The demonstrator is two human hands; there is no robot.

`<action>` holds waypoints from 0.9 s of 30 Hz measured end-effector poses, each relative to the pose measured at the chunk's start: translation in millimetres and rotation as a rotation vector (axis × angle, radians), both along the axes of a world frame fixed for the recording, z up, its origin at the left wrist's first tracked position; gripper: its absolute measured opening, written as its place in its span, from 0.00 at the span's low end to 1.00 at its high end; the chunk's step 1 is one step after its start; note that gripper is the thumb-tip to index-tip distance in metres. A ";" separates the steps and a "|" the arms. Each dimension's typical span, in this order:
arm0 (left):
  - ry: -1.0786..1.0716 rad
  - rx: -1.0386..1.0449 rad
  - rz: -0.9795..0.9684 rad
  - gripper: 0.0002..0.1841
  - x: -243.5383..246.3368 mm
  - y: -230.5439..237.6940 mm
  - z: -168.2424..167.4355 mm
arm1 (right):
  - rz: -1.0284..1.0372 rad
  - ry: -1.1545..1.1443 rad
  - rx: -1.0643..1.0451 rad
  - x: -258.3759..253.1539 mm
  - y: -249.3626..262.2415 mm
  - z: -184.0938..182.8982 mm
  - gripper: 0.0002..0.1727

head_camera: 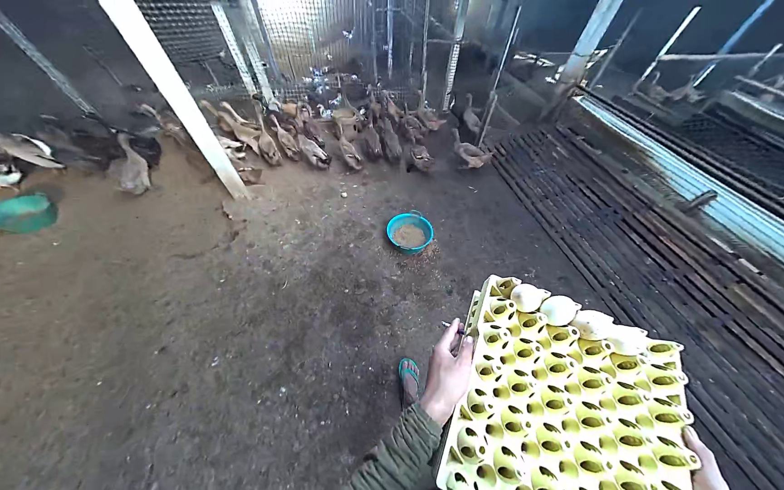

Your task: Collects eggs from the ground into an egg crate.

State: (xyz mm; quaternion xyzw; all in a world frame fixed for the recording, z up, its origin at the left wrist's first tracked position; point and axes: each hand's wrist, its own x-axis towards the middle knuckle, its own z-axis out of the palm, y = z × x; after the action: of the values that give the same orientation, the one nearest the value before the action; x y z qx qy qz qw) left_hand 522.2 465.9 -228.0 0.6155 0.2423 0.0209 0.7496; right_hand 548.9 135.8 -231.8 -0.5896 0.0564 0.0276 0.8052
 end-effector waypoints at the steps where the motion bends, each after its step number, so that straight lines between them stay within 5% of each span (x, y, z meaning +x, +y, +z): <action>1: -0.007 0.011 0.021 0.28 17.7 17.8 -2.3 | 0.025 -0.004 -0.002 23.4 18.5 -2.7 0.30; 8: -0.015 0.099 0.219 0.29 144.8 167.1 6.3 | 0.174 -0.006 0.068 213.9 180.8 -21.9 0.24; 15: -0.034 0.063 0.373 0.28 235.8 309.0 7.0 | 0.274 0.073 0.070 347.3 334.6 -29.8 0.21; 22: -0.055 0.048 0.239 0.29 357.2 464.1 -23.5 | 0.194 0.003 0.015 437.3 481.3 -31.5 0.27; 27: -0.069 0.060 0.051 0.31 460.4 578.3 -15.4 | 0.037 -0.065 0.014 490.2 569.8 -40.8 0.22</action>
State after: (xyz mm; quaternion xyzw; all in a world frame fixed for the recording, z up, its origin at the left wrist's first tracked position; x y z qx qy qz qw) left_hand 982.6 1044.2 -243.4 0.6302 0.2313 0.0684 0.7380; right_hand 1039.1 705.6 -272.6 -0.5853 0.0194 0.0236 0.8103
